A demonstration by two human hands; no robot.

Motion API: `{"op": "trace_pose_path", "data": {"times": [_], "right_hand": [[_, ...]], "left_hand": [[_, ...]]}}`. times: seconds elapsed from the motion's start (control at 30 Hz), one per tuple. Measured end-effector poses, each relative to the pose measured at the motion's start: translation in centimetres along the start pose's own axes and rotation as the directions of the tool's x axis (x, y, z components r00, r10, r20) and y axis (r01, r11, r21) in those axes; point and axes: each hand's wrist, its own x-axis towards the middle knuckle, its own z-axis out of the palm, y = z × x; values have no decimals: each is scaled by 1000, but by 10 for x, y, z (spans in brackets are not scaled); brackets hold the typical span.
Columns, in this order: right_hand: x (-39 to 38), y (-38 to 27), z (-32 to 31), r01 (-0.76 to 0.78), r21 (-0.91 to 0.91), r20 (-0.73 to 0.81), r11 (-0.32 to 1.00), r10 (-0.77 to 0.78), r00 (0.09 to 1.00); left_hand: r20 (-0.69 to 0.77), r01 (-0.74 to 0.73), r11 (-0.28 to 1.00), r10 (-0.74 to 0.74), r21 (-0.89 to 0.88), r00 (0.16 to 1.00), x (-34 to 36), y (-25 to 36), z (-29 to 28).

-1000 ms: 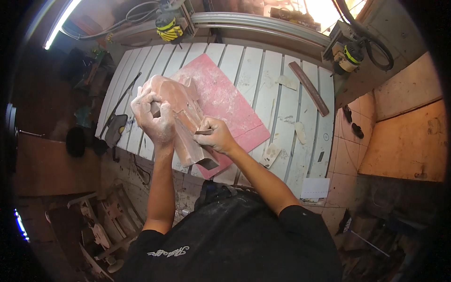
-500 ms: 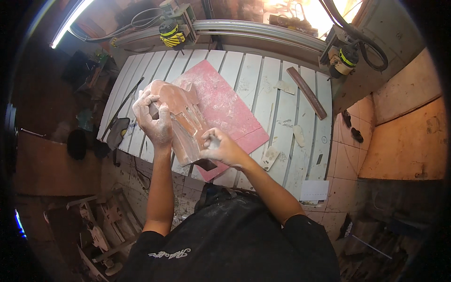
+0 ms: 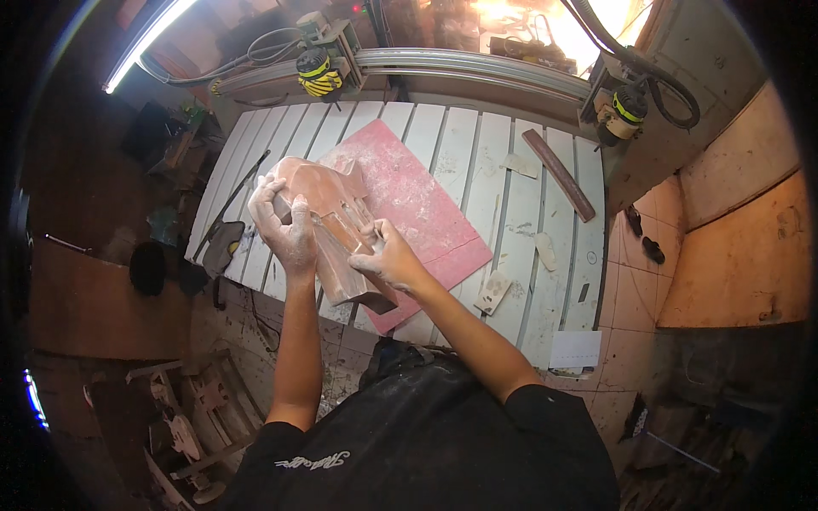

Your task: The person sands the surface and edges of a wooden guitar body by hand using a small piece of sandpaper, periodically lifting and turning the object to work on different sides.

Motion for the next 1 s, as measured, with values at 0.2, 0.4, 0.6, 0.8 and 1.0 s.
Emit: {"op": "trace_pose_path", "data": {"times": [0.2,0.4,0.6,0.8,1.0], "right_hand": [[-41,-48,-16,-129,-274,286,953,208,935],[-67,-37,-23,-300,58,216,952,282,935],[-69,-29,-7,-160,-101,154,982,175,972],[-74,-11,-15,-172,171,140,970,149,979],[-85,-35,-27,-310,75,40,948,308,951]], "left_hand": [[106,270,958,-281,100,954,-27,27,-13],[552,664,692,-449,-284,703,-71,54,-29],[428,718,685,-615,-126,662,-49,37,-32],[205,599,800,-591,30,780,-20,14,-26],[273,600,798,-591,58,759,-11,13,-39]]}}
